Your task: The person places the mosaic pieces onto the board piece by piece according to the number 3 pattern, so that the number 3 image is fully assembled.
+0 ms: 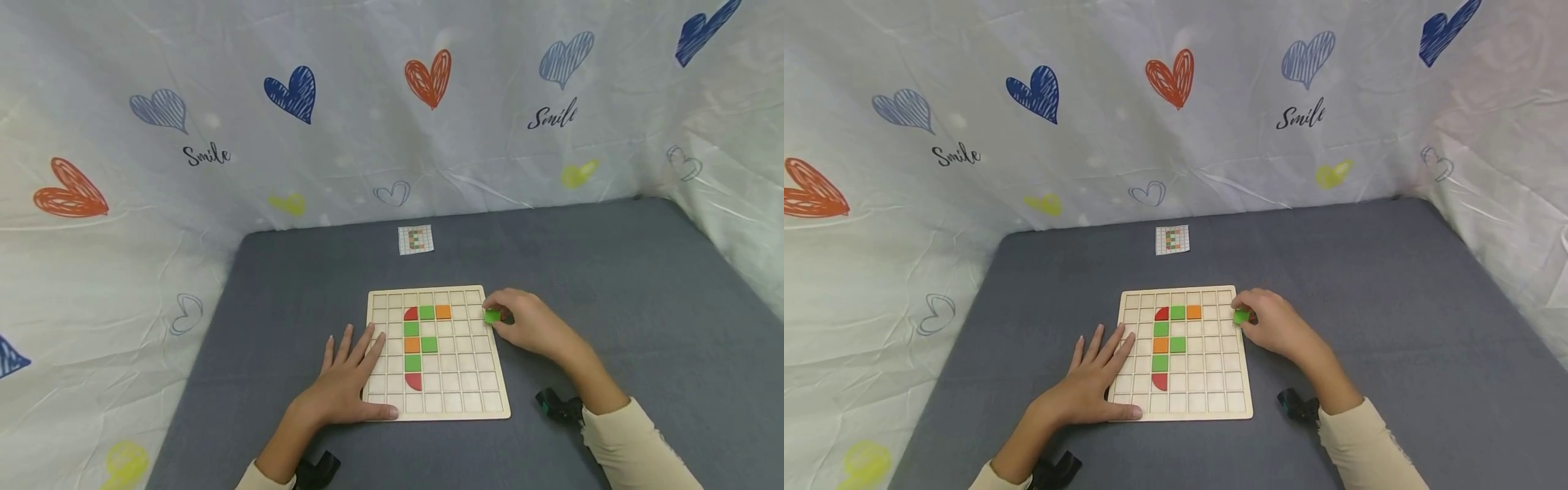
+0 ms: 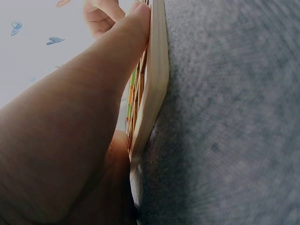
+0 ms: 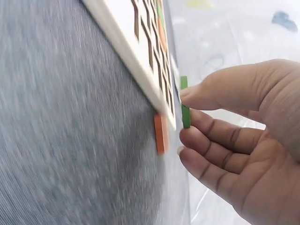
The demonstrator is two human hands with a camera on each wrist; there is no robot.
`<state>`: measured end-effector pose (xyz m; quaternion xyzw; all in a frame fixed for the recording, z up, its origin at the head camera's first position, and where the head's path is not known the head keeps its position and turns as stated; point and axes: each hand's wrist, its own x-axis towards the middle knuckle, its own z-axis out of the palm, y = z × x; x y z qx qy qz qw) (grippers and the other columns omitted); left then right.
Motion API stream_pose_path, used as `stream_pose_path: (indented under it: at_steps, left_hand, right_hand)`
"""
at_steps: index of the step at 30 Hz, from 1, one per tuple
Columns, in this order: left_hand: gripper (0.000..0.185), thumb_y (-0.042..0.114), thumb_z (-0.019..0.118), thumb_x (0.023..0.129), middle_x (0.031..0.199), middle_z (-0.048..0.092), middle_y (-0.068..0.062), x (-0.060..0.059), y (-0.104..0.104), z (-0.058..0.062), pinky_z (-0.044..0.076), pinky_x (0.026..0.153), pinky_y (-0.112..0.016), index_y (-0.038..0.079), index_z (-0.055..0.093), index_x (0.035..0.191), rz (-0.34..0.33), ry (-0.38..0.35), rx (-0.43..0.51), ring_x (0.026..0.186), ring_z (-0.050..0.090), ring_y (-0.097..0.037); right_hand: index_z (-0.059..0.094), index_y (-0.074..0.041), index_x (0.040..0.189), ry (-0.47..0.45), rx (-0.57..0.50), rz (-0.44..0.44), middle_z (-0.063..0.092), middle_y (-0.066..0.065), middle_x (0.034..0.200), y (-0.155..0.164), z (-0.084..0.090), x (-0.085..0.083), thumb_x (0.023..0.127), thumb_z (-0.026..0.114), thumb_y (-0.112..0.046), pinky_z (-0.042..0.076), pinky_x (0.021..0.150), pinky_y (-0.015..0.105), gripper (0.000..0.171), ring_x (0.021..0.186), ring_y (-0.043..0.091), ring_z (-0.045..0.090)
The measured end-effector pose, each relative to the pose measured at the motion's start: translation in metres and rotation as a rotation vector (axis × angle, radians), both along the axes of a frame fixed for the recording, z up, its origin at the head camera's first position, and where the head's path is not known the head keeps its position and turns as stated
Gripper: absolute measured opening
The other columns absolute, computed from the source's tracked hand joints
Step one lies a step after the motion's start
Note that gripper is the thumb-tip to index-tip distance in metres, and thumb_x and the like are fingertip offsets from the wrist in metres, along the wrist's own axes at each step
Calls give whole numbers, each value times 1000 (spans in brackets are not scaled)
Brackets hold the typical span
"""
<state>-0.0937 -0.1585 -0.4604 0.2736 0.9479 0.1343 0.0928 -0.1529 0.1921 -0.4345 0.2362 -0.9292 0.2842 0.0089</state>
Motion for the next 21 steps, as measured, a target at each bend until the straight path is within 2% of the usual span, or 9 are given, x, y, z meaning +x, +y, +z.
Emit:
stream_pose_path:
  at_steps: [7, 13, 18, 21]
  left_hand:
    - [111, 81, 48, 64, 151, -6, 0, 0, 0, 1, -4, 99, -60, 22, 4, 147, 0, -5, -3, 134, -10, -34]
    - [111, 82, 47, 63, 151, -5, 1, -1, 0, -1, -4, 99, -59, 24, 4, 147, 18, 5, -12, 134, -9, -32]
    - [111, 83, 47, 62, 151, -5, 2, -1, 1, -2, -4, 99, -59, 24, 4, 147, 24, 0, -12, 134, -10, -32]
    - [111, 82, 47, 63, 151, -5, 1, 0, 1, -1, -4, 99, -59, 24, 4, 147, 18, 6, -8, 134, -9, -33]
  right_hand:
    - [65, -9, 97, -37, -12, 63, 59, -3, 91, -20, 3, 13, 76, 65, -6, 44, 71, 33, 21, 80, 15, 52]
    - [65, -8, 96, -23, -5, 147, 60, -4, 93, -36, 3, 24, 75, 63, -3, 44, 76, 30, 22, 85, 12, 53]
    - [65, -10, 96, -43, -7, 189, 58, -5, 93, -44, 1, 29, 75, 62, -2, 44, 73, 28, 23, 83, 11, 51]
    - [65, -12, 95, -16, -6, 212, 57, -6, 92, -47, 0, 31, 76, 64, -5, 44, 74, 26, 21, 83, 9, 51]
